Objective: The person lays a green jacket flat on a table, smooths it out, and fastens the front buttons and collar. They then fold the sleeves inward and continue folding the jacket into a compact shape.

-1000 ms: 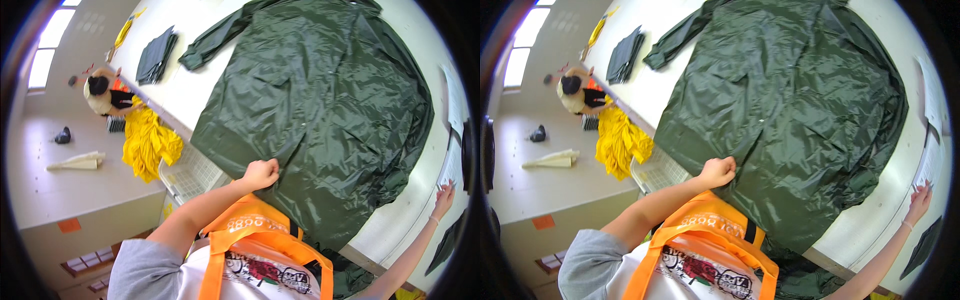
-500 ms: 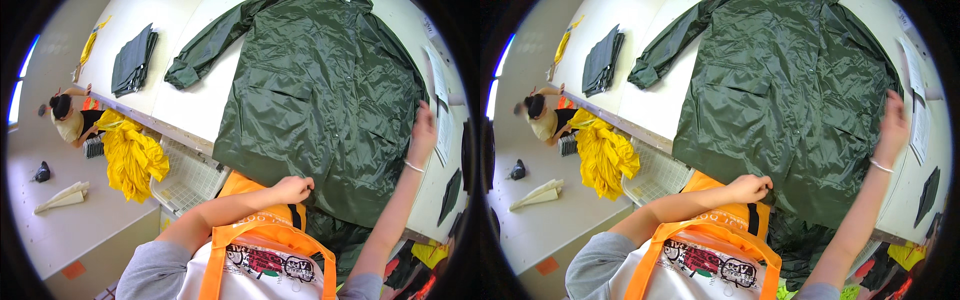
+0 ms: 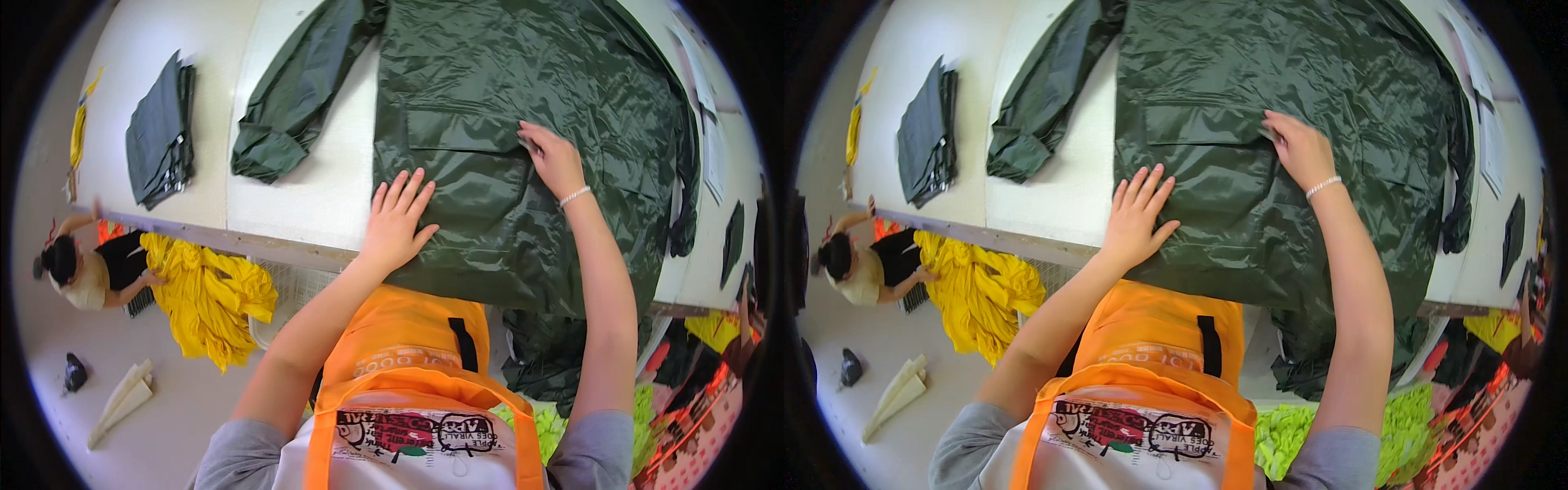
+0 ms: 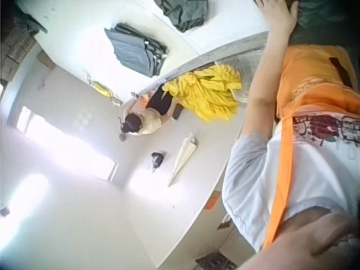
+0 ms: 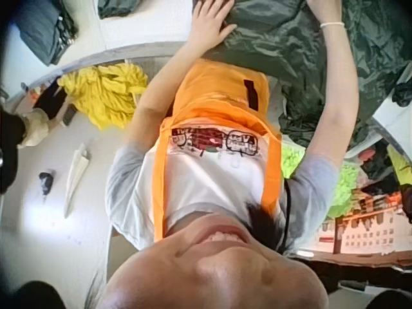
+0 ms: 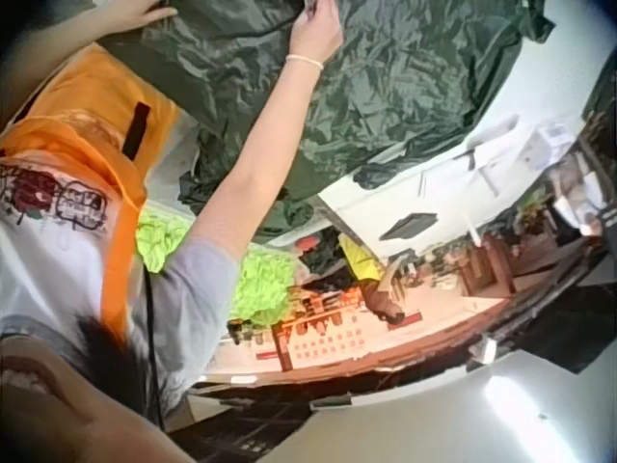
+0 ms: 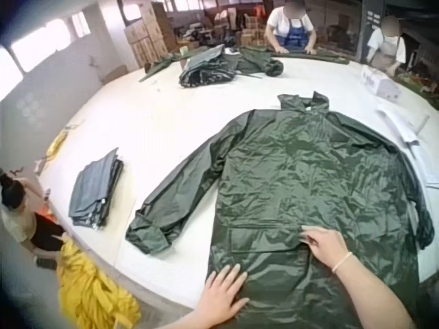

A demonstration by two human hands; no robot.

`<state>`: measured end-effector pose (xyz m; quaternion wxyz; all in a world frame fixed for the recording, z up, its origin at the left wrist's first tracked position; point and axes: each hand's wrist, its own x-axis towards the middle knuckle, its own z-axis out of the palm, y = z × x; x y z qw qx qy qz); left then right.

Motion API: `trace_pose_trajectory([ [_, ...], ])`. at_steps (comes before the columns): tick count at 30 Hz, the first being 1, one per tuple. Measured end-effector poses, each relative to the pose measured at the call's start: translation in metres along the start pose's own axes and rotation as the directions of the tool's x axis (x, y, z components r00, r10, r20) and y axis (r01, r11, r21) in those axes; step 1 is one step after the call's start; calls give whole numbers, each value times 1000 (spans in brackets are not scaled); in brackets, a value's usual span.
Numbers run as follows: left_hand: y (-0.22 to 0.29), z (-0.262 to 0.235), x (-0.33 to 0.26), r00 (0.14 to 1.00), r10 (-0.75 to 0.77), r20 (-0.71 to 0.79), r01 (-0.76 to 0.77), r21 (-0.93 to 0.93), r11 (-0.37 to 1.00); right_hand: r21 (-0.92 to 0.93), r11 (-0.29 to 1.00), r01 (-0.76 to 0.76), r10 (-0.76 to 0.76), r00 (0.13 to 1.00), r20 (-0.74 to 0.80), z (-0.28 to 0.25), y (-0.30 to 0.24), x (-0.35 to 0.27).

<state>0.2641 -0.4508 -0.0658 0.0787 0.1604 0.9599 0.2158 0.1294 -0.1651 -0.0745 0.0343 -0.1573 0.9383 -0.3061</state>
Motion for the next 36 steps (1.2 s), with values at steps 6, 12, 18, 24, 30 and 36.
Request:
trace_pose_trajectory([
  [6,-29,-17,58,959,-4,-283,-33,-126,991,271,888,-372,346,928,138,-4,31,66],
  [12,-55,-11,114,940,-85,-330,60,-85,995,423,579,-697,518,715,470,-12,29,84],
  [18,-110,-54,73,742,-193,-642,255,5,967,639,443,-629,399,777,487,-25,9,51],
  [24,-254,-82,-37,238,-800,-551,602,-563,567,537,700,-471,233,861,452,16,-11,-2],
  [30,-221,-91,-23,362,-882,-301,257,-877,405,278,877,-392,341,915,215,28,-49,-9],
  [36,-39,-118,-27,561,-223,-797,16,-258,966,767,610,-198,144,980,139,-4,-203,-15],
])
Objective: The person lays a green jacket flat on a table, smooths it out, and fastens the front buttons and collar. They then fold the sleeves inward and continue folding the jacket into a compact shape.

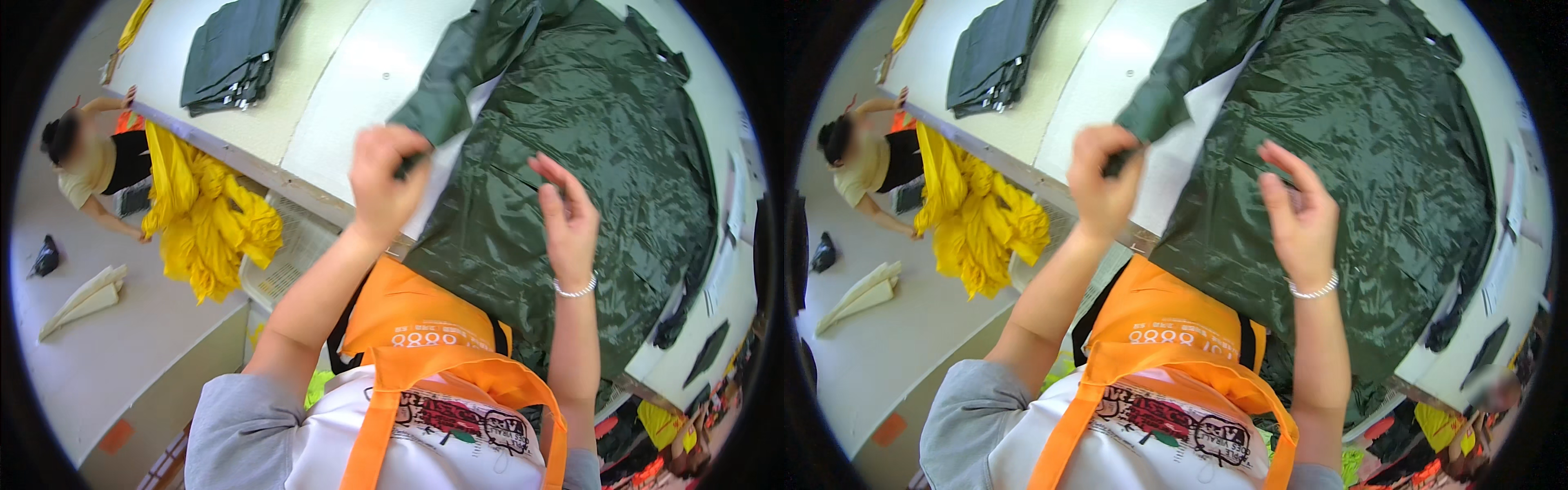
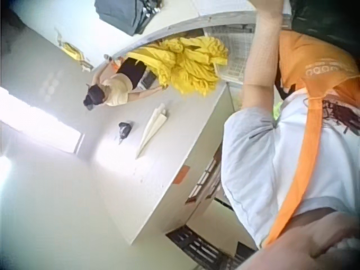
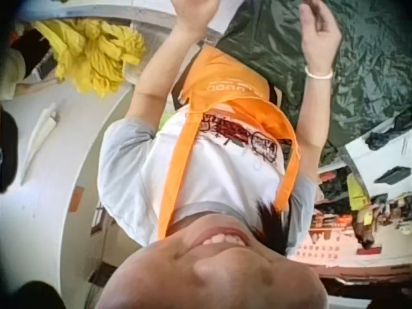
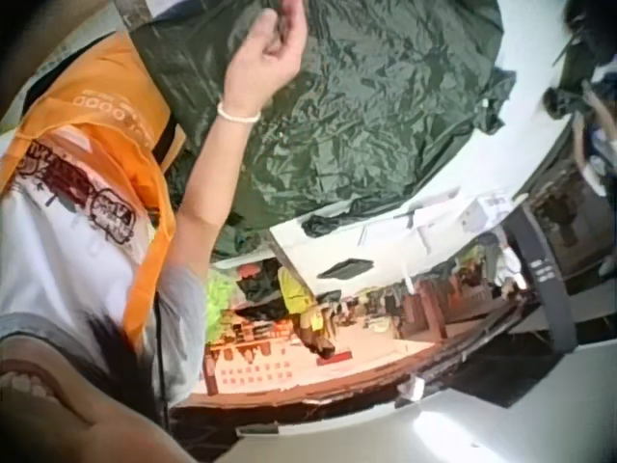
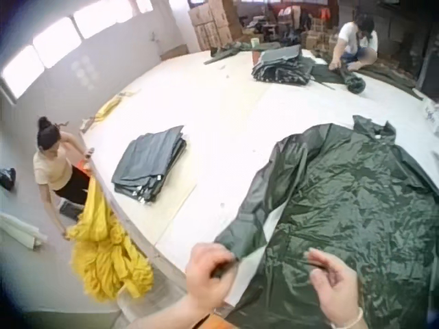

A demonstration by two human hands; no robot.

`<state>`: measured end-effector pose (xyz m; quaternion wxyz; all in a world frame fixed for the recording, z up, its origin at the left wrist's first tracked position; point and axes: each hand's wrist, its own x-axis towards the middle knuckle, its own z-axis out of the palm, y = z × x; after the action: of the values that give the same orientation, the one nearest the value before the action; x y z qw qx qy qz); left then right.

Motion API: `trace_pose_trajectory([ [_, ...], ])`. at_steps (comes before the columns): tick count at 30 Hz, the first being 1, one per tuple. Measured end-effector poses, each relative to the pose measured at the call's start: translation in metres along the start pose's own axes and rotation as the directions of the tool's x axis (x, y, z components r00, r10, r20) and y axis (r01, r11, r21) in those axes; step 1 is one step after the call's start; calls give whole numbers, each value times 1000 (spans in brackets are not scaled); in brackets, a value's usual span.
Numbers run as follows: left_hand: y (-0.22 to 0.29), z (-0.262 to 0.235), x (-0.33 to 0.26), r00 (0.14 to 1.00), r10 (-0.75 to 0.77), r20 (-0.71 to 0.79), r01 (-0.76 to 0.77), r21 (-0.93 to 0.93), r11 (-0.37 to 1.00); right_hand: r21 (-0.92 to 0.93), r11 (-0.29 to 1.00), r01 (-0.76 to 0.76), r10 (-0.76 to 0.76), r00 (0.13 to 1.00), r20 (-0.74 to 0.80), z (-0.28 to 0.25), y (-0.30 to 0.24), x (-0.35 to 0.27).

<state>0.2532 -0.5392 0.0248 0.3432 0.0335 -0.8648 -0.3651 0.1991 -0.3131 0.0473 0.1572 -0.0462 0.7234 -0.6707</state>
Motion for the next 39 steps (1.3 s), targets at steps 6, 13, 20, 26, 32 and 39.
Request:
trace_pose_trajectory([
  [6,43,11,-69,839,369,400,-275,-275,921,112,970,-216,218,976,-10,-3,56,-4],
  [13,-31,33,-94,662,-393,639,522,-16,853,-464,849,-253,22,894,-448,-32,125,-51],
  [20,-12,41,-78,784,-248,569,324,-33,946,-532,831,163,-237,969,-74,8,52,-65],
  [26,64,30,-20,826,52,561,267,-472,840,-151,987,54,-35,991,127,-22,-7,-51],
  [32,86,39,3,668,45,743,696,-644,318,278,946,-166,128,981,147,-60,-34,-65],
  [39,132,35,16,692,75,718,634,-654,412,237,971,-15,1,998,58,-80,-43,-65],
])
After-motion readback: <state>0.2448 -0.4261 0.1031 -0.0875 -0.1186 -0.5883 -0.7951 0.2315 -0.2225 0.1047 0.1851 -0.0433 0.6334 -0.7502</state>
